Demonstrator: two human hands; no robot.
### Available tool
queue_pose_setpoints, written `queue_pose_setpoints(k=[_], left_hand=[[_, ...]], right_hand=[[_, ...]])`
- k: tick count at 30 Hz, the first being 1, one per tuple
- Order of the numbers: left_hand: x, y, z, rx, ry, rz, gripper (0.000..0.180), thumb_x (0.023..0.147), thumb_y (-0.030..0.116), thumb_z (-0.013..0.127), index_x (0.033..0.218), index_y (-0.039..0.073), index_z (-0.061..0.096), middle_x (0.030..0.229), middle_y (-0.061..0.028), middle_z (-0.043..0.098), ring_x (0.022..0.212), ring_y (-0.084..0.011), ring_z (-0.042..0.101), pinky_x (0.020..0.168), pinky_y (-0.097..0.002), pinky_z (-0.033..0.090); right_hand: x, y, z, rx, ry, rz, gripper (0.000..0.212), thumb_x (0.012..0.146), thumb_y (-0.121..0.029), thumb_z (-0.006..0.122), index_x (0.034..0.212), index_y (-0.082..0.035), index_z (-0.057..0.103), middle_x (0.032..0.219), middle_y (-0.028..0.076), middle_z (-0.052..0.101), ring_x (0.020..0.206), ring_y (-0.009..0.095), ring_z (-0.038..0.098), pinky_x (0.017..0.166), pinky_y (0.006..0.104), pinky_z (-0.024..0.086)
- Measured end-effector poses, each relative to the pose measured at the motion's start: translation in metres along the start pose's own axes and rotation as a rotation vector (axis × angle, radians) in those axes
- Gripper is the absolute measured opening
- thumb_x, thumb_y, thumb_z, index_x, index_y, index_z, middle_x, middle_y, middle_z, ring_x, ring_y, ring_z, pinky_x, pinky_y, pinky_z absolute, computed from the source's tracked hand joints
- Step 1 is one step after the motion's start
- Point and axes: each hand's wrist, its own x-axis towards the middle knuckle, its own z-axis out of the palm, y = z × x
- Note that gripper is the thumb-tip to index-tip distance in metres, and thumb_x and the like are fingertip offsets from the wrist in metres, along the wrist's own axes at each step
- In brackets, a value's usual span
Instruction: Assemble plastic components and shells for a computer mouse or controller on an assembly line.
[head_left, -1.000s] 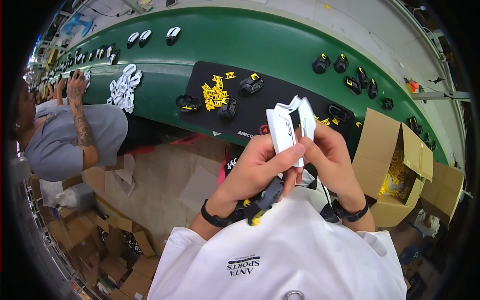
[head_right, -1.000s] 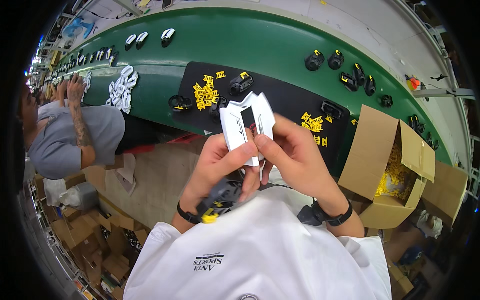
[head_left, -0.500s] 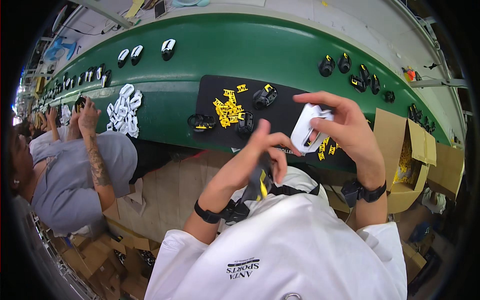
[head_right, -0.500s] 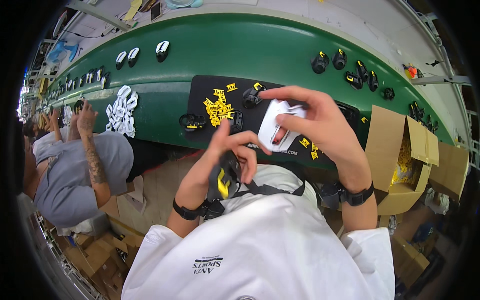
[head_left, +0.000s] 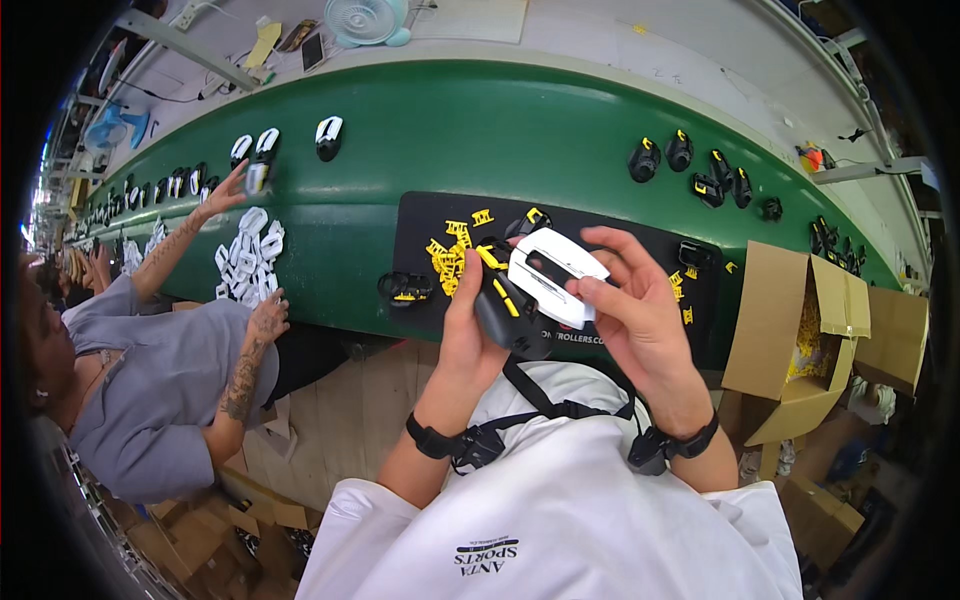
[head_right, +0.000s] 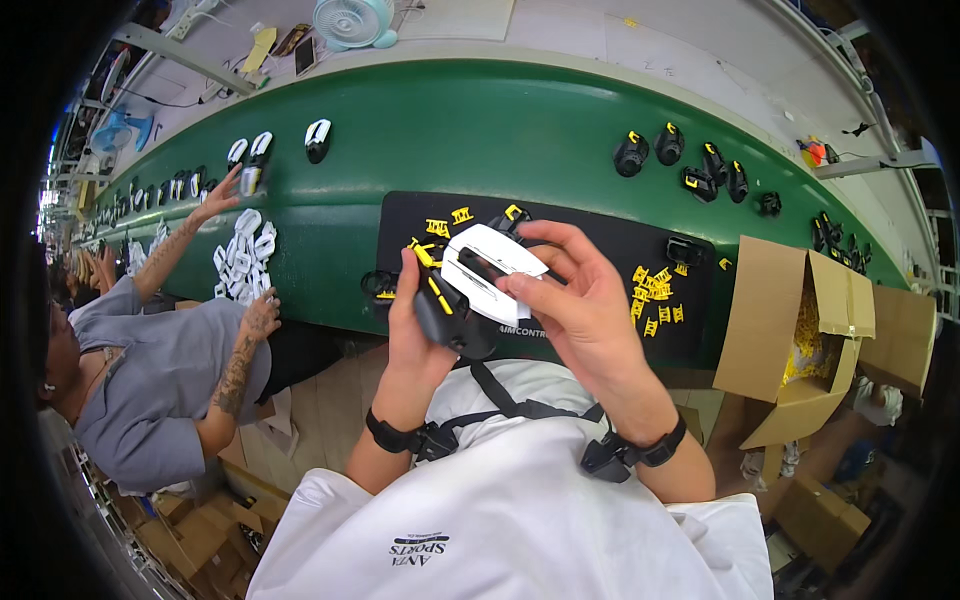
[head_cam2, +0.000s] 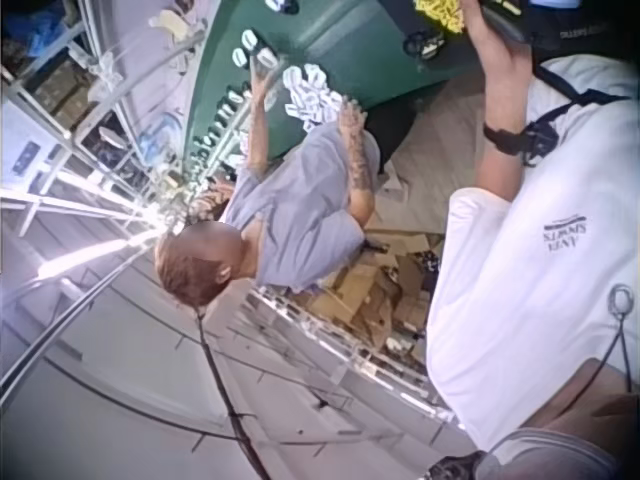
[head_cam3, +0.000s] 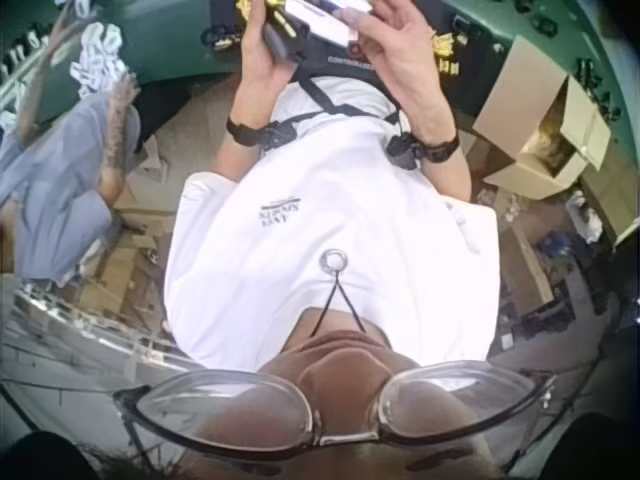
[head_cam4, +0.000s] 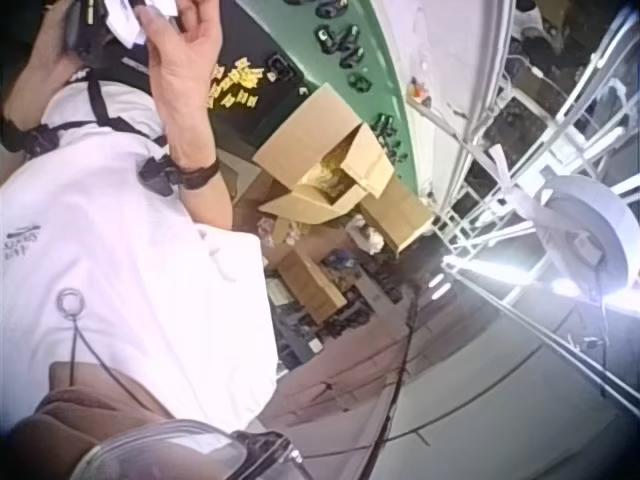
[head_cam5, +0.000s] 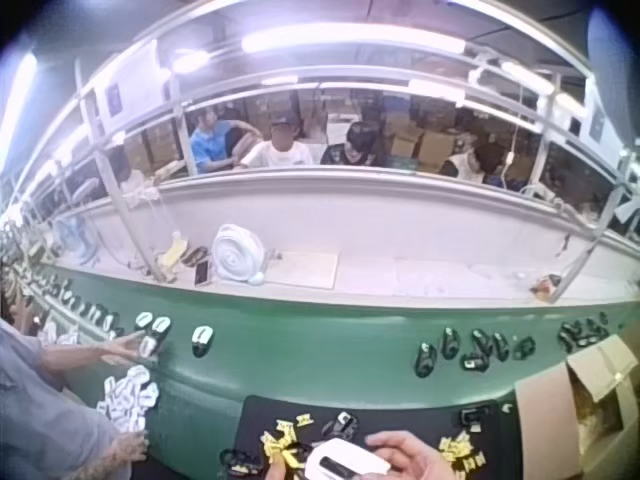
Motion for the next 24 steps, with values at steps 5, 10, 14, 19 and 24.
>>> queue_pose_setpoints(k=[5,10,14,19,24], left_hand=[[0.002,-0.019,0.020,0.203,-0.046,0.143,0.059,0.108,0.051,0.034,0.146,0.007,0.042,0.142,-0.0151,0.053,0.130,-0.0221,0.054,0.105,-0.0390,0.048],[0.005,-0.028,0.032,0.271,-0.137,0.248,0.062,0.108,0.050,0.030,0.152,0.007,0.030,0.147,-0.0182,0.047,0.135,-0.0272,0.049,0.109,-0.0428,0.044],[0.003,-0.032,0.032,0.248,-0.163,0.311,0.058,0.108,0.042,0.040,0.151,0.004,0.031,0.143,-0.0172,0.049,0.133,-0.0248,0.049,0.111,-0.0409,0.042],[0.000,-0.033,0.028,0.549,-0.092,0.336,0.067,0.092,0.014,0.069,0.148,0.000,0.036,0.134,-0.0098,0.053,0.124,-0.0169,0.051,0.106,-0.0336,0.041],[-0.004,-0.023,0.033,0.393,-0.159,0.188,0.063,0.091,0.010,0.068,0.146,0.000,0.039,0.133,-0.0094,0.054,0.124,-0.0161,0.052,0.105,-0.0327,0.042]], right_hand=[[0.008,0.008,-0.006,-0.115,0.046,-0.104,0.038,0.092,-0.001,0.069,0.128,0.004,0.059,0.114,0.010,0.065,0.105,0.016,0.067,0.094,0.0286,0.054],[0.006,0.000,-0.016,-0.980,0.143,-0.506,0.022,0.085,-0.010,0.078,0.104,0.000,0.071,0.086,0.005,0.063,0.078,0.013,0.063,0.065,0.0249,0.048],[0.002,-0.004,-0.016,-1.091,0.185,-0.548,0.021,0.082,-0.011,0.080,0.097,0.000,0.071,0.082,0.005,0.060,0.068,0.010,0.056,0.057,0.0244,0.042],[-0.002,-0.003,-0.012,-0.970,0.162,-0.468,0.029,0.084,-0.009,0.078,0.108,-0.001,0.065,0.080,0.003,0.054,0.065,0.008,0.050,0.056,0.0226,0.041],[-0.008,-0.007,-0.016,-0.875,0.066,-0.347,0.038,0.088,-0.010,0.073,0.122,-0.001,0.059,0.083,0.002,0.051,0.069,0.008,0.049,0.057,0.0219,0.041]])
